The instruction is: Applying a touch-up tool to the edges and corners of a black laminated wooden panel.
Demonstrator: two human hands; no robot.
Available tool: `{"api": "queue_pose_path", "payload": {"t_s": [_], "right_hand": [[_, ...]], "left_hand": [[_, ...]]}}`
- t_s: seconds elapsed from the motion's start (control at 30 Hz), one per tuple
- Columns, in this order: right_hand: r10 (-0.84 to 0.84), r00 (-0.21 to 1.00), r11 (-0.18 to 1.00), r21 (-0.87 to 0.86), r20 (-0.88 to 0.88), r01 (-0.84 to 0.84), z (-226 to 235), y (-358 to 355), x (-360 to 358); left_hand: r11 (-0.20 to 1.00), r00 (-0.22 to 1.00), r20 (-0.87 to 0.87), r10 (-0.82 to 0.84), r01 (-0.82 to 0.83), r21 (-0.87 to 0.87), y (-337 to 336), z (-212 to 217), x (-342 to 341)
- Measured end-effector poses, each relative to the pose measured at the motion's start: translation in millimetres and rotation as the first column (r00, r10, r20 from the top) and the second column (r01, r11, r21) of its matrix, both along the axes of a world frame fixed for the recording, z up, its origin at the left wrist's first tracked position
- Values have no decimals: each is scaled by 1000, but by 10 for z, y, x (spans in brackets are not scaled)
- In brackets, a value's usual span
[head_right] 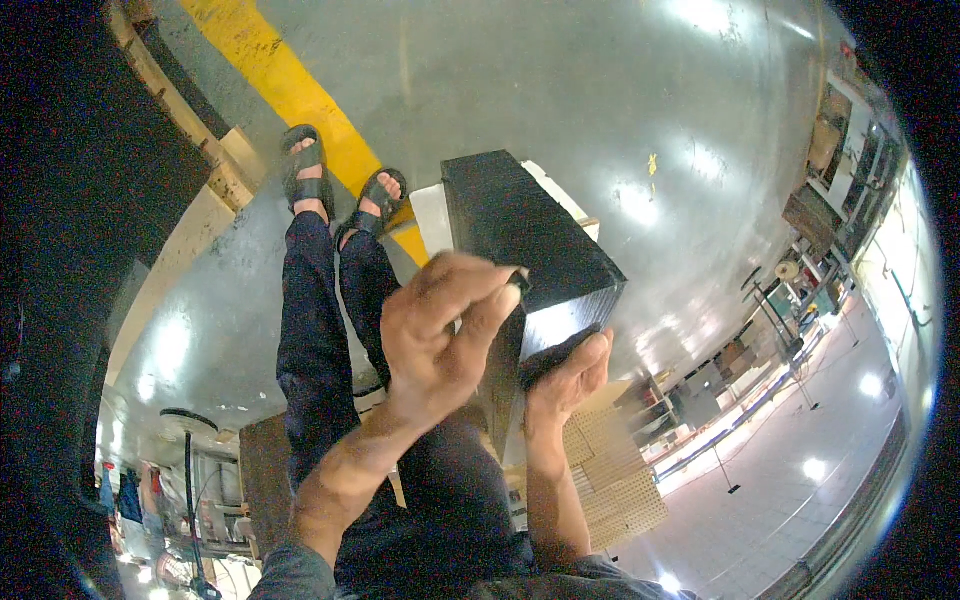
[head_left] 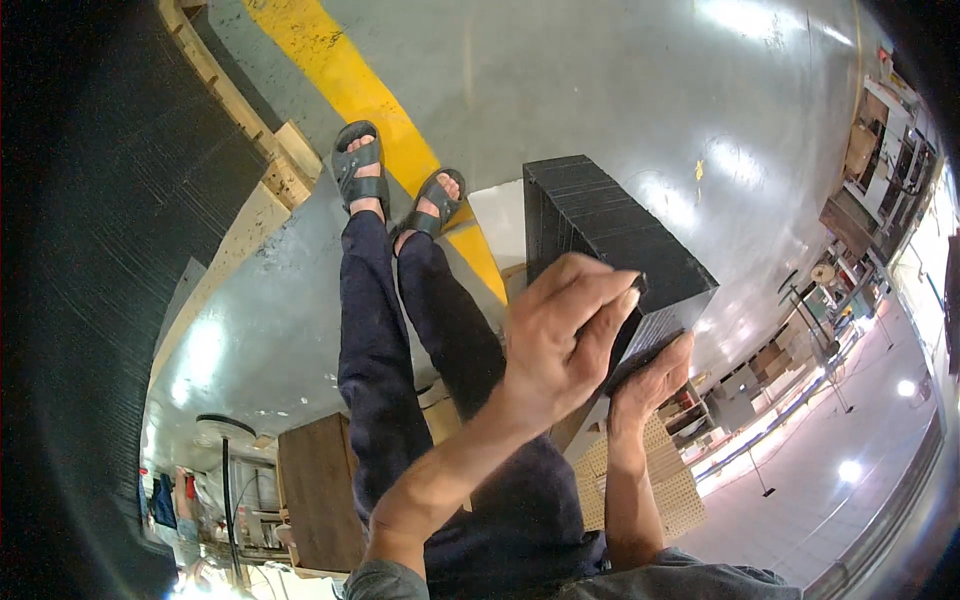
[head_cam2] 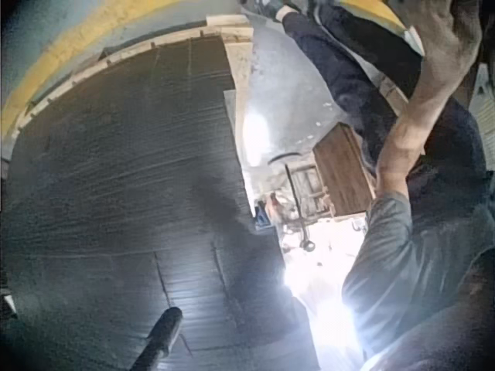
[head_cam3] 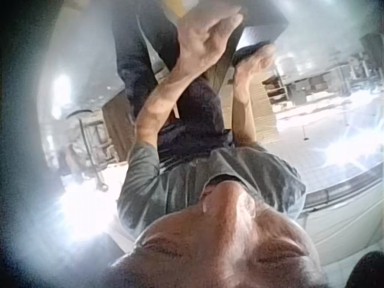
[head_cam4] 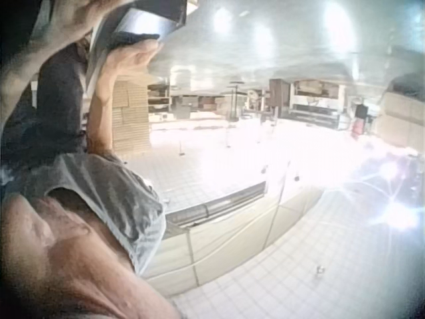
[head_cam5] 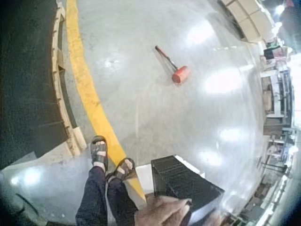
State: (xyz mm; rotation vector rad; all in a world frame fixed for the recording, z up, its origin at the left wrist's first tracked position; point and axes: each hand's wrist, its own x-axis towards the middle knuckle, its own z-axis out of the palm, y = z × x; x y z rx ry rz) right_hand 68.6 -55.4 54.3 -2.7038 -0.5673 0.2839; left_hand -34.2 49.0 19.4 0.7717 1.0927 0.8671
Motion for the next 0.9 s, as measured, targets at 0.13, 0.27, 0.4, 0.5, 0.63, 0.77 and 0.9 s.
{"api": "queue_pose_path", "payload": {"t_s": [0.13,0.27,0.4,0.5,0.63,0.77,0.9], "right_hand": [[82,994,996,-39,68,-80,-8,-52,12],[62,998,996,-57,-3,-62,16,-26,-7],[49,998,998,-37,48,-48,-16,-68,14],[-8,1000,999,-50,24,9,-10,-105,48],[6,997,999,-46,-71,-9,25,-24,32],[-2,992,999,-38,130,7,-49,-170,18],[-40,997,972,-229,64,53,68,-256,11]], "left_hand": [[993,981,-158,-115,120,21,240,-768,64],[982,927,-326,-187,185,-35,289,-1338,-8],[931,865,-400,-304,359,69,326,-1079,-13],[878,886,-251,-391,441,188,379,-389,-123],[908,922,-46,-383,386,163,534,56,-164],[919,929,-13,-370,368,139,476,-375,-69],[937,890,-294,-349,337,-91,450,-1693,-50]]}}
